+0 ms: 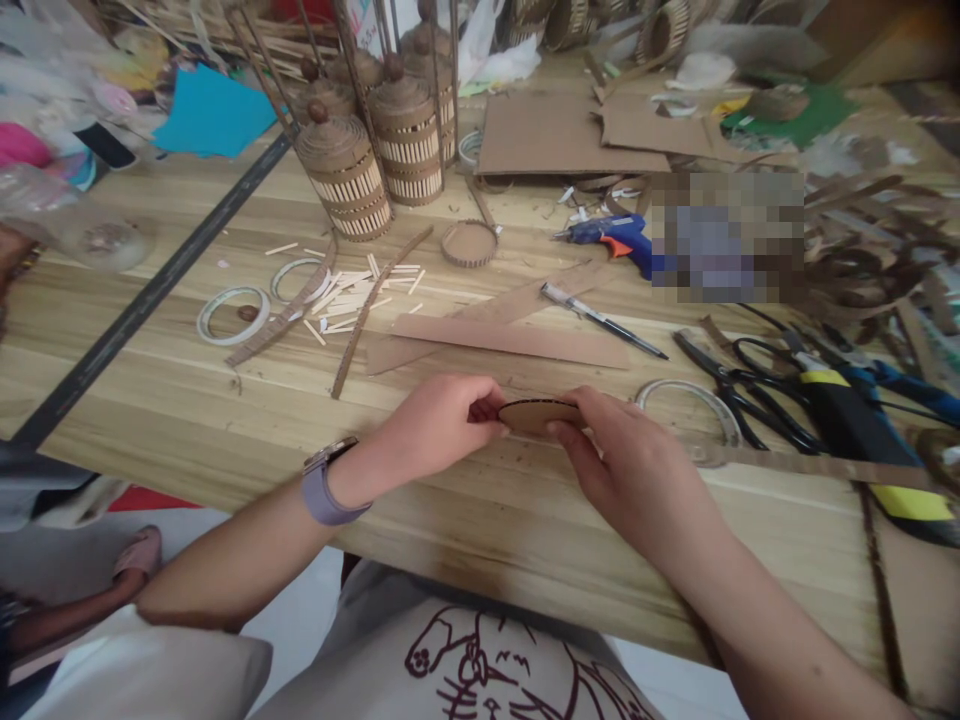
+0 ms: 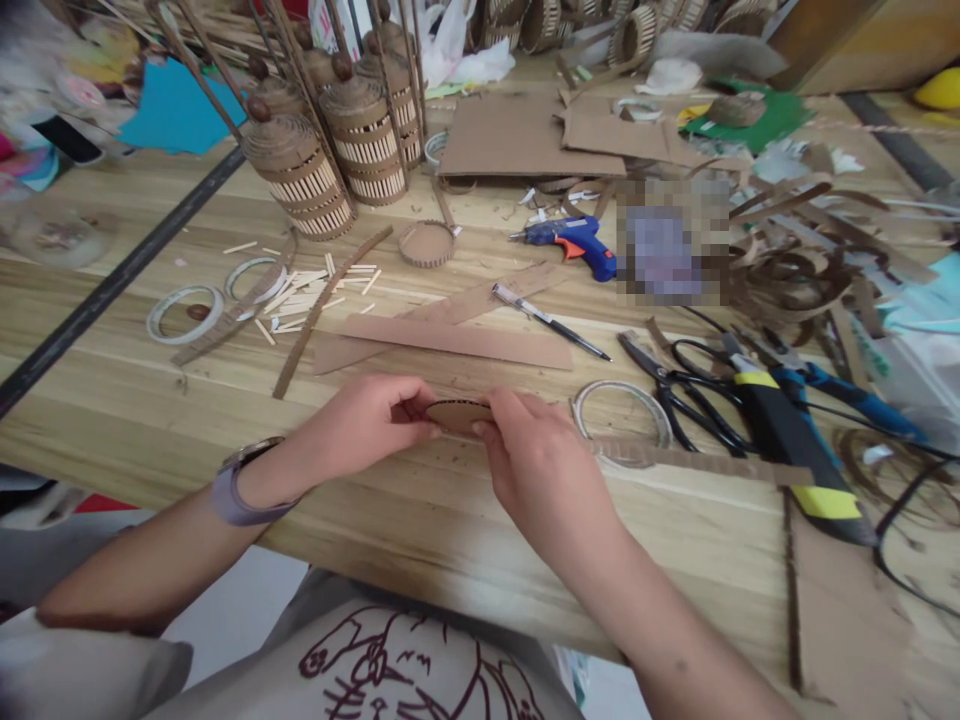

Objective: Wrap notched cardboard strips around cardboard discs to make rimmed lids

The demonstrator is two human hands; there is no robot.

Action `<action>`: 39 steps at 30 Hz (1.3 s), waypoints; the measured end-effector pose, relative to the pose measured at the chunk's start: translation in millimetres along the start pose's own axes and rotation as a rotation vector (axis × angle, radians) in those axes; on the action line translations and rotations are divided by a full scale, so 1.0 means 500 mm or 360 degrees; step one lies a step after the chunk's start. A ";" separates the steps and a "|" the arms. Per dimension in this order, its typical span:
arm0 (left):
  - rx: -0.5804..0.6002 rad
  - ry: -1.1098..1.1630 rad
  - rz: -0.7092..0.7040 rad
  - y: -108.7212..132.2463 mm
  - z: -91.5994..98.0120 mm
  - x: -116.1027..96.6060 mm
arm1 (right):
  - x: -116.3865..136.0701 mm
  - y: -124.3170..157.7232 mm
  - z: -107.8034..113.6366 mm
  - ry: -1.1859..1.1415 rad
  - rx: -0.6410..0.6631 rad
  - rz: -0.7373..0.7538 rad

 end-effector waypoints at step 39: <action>0.0109 0.0641 0.0075 0.024 -0.049 -0.021 | 0.002 0.005 0.045 -0.0247 -0.0401 -0.0078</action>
Point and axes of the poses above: each hand's wrist, its own y-axis away from the middle knuckle, its own z-axis out of the back of the hand, x = y × z, the point moved 5 cm from there along -y, towards the middle knuckle, and after that the axes turned 9 degrees about z, right-handed, at the moved point
